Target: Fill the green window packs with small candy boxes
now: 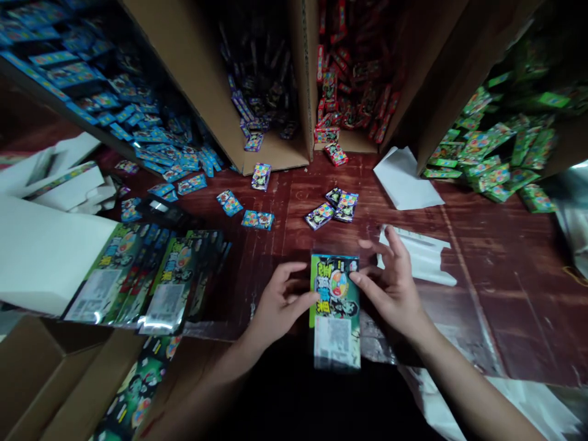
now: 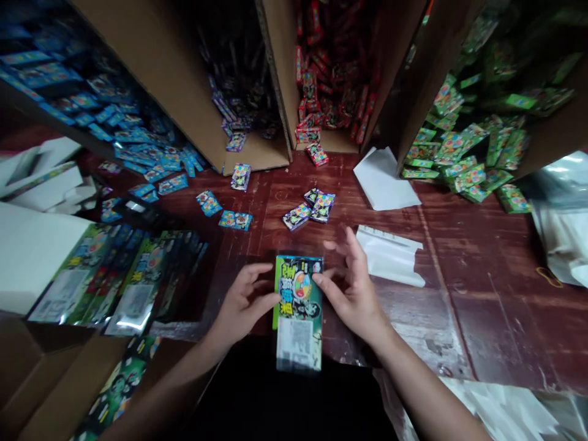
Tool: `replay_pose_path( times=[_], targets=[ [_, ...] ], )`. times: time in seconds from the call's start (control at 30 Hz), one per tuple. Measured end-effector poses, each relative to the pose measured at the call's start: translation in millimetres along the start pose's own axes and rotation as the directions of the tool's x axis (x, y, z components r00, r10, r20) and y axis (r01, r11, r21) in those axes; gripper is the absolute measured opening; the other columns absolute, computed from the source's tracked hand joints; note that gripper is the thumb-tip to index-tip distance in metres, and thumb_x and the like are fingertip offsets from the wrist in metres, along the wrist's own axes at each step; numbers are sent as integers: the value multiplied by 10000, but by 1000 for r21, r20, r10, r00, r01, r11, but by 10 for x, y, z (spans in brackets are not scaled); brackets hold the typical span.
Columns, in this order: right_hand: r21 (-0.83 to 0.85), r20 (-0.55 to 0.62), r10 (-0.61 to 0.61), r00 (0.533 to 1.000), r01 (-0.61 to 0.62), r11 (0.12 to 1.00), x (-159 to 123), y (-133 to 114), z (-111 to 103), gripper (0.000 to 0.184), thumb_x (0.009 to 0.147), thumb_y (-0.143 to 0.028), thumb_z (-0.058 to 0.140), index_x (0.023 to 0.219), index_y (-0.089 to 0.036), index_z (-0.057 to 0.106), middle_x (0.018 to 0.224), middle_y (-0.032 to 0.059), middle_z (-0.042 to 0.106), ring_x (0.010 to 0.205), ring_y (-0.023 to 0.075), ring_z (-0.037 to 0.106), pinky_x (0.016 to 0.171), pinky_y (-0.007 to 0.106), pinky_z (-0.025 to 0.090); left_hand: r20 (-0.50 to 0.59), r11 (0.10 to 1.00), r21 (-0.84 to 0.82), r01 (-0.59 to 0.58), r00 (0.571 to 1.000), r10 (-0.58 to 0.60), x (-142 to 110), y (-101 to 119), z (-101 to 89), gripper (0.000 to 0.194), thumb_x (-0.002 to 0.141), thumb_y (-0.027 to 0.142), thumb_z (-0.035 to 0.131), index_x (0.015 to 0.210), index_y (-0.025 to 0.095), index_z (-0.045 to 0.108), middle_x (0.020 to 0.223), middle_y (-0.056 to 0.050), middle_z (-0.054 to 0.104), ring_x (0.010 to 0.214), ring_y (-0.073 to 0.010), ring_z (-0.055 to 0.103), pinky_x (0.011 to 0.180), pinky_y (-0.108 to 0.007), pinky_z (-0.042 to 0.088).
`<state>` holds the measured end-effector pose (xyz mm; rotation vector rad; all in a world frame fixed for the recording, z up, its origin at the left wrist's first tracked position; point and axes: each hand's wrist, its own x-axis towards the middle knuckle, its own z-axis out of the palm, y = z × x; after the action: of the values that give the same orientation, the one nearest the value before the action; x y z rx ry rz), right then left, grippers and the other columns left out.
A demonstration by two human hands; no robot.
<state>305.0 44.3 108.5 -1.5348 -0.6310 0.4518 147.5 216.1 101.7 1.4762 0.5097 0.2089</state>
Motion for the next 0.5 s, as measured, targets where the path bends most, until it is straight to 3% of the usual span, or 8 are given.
replay_pose_path(
  times=[0.1,0.2,0.37,0.43,0.5],
  targets=[
    [-10,20,-62,998,62,998,-128,98,8,855,932,-279,649,1569,-445,103,1384,105,460,829,150,643,797,376,620,37,996,-29,-80,996,81,98,34,64,483,897,276,698,1308,246,446,1155,-68,653,998,-176,671,861,-308,557],
    [-4,28,-39,999,39,999,-249,188,12,834,943,-253,636,1575,-442,125,1287,78,499,897,155,644,818,355,614,93,997,14,-75,993,73,87,-8,86,480,901,252,691,1322,252,459,1140,-54,637,954,-154,671,833,-281,556],
    [-129,146,58,988,-39,991,-310,242,-76,760,966,-310,609,1598,-347,189,1267,75,546,931,147,631,863,335,589,197,997,80,11,980,-26,58,-56,54,343,911,297,682,1219,239,542,1141,-48,634,996,-173,660,834,-296,554],
    [-199,168,51,984,-17,980,-294,229,-125,696,976,-327,590,1587,-303,258,1190,68,580,952,156,627,912,351,569,185,993,116,-6,983,-16,93,-25,67,237,944,324,633,1151,220,582,1144,-64,639,1073,-196,637,863,-314,548],
    [-254,166,19,986,24,967,-278,206,-172,675,977,-325,584,1580,-287,282,1111,57,606,976,172,632,974,387,542,147,985,164,-59,988,35,126,23,98,169,971,334,587,1083,214,629,1273,-90,602,1221,-228,573,912,-337,537]
  ],
)
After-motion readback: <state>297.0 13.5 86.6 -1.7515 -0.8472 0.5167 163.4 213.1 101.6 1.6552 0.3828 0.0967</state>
